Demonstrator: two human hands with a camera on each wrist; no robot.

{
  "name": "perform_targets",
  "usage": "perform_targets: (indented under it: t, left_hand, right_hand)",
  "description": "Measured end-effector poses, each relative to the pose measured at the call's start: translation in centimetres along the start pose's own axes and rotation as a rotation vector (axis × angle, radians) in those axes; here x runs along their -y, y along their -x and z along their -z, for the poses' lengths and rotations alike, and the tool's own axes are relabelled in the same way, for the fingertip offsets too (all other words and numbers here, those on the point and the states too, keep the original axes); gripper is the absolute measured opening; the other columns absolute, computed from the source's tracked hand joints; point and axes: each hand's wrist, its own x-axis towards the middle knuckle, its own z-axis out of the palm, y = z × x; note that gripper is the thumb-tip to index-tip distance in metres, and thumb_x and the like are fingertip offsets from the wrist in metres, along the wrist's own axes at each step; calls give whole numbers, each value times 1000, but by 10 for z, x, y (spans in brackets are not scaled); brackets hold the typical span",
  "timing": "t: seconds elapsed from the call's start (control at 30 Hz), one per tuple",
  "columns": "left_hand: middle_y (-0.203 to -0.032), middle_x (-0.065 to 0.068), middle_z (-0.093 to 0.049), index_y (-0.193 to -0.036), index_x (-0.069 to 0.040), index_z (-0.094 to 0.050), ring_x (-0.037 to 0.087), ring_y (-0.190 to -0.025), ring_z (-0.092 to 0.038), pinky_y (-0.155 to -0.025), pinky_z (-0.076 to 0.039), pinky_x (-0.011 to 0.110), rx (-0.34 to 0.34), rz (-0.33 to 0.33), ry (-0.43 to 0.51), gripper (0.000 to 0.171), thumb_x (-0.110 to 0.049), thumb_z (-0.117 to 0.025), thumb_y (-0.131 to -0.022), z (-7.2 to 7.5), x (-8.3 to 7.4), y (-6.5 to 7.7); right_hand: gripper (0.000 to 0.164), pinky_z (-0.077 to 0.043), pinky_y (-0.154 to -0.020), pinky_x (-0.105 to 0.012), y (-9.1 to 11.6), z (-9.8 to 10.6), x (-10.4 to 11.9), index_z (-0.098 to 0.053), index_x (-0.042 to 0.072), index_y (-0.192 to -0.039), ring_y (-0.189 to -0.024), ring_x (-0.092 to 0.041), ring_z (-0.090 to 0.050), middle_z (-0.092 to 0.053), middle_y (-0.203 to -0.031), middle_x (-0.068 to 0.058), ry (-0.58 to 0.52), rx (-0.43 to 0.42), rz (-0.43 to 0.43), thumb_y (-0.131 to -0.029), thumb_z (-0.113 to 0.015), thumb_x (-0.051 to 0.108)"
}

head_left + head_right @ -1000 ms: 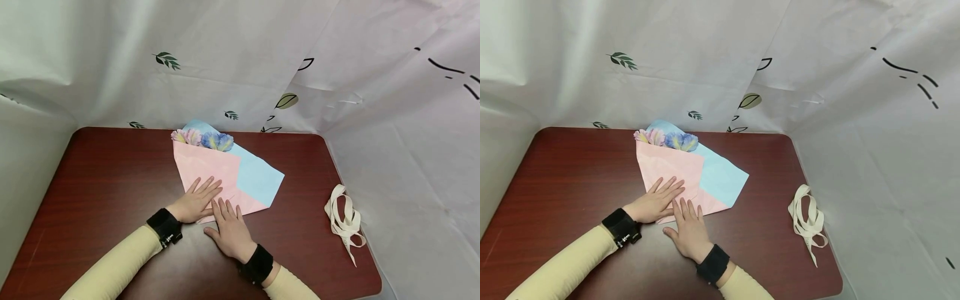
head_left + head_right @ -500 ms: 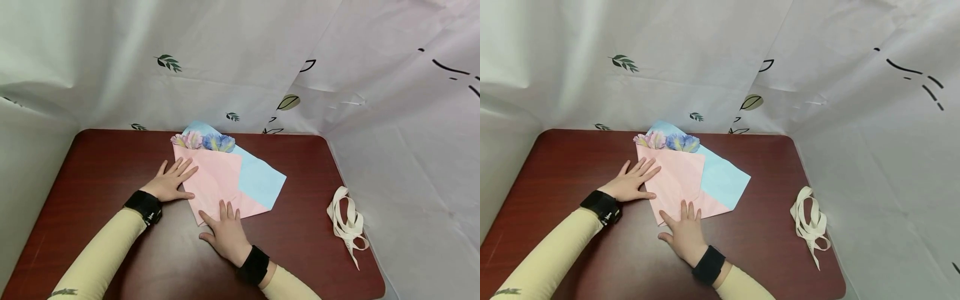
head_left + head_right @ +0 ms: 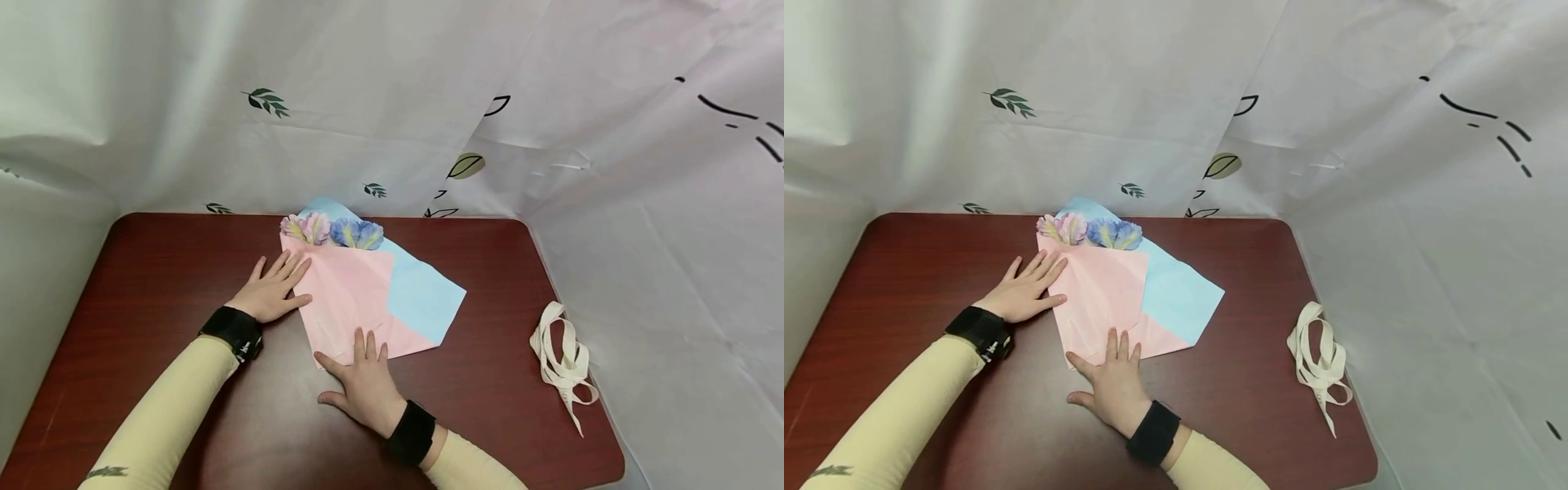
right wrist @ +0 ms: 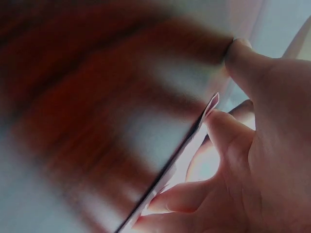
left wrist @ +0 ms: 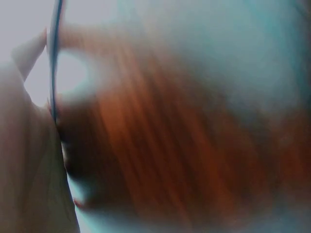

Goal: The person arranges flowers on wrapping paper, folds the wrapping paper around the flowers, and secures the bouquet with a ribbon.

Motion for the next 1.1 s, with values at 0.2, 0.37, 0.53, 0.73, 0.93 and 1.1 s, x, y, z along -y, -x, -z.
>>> perform_targets:
  t: [0.2, 0.37, 0.53, 0.73, 0.93, 1.1]
  left_hand:
    - [-170, 14, 6, -163, -9, -8, 37, -155, 8, -118, 8, 63, 10, 98, 5, 102, -71, -50, -94, -2, 0, -1]
    - [-166, 23, -13, -158, -1, -27, 44, -153, -3, -116, 1, 69, -61, 126, -24, 104, -74, -52, -90, 1, 0, -11]
    - [-166, 25, -9, -158, 2, -24, 45, -153, -3, -115, 2, 70, -79, 182, -26, 100, -72, -47, -94, 5, 3, -20]
    - [-168, 21, 10, -161, -1, -2, 45, -153, 9, -114, 10, 69, -64, 213, -67, 92, -60, -40, -103, 3, -14, -14]
    - [-168, 20, -4, -160, 1, -17, 42, -154, -3, -116, 3, 68, -154, -9, -161, 83, -48, -51, -102, -25, -67, 33]
    - [-165, 16, -25, -157, -2, -33, 38, -152, -21, -117, -15, 66, -172, -274, -104, 62, -27, -53, -105, -42, -87, 51]
  right_hand:
    - [73, -44, -97, -68, 2, 1, -1, -42, 47, -152, -136, -55, -42, -40, -149, -38, 7, -14, 2, -87, -52, 78]
    - [73, -44, -96, -68, 2, 0, -2, -44, 47, -151, -135, -55, -43, -40, -148, -38, 2, -28, 0, -86, -54, 79]
    - [73, -44, -96, -67, 2, -2, -2, -45, 47, -150, -134, -54, -45, -42, -147, -37, -10, -32, 0, -85, -55, 79]
    - [81, -44, -96, -66, 2, -2, -4, -42, 44, -153, -134, -51, -46, -40, -149, -35, -57, -50, -27, -82, -59, 80]
    - [88, -43, -101, -64, 1, 2, -2, -31, 42, -158, -140, -49, -40, -33, -155, -32, -111, 23, -65, -83, -59, 78]
    - [65, -43, -103, -60, 0, 8, -10, -39, 34, -157, -143, -45, -38, -33, -158, -28, -139, 72, -72, -97, -58, 53]
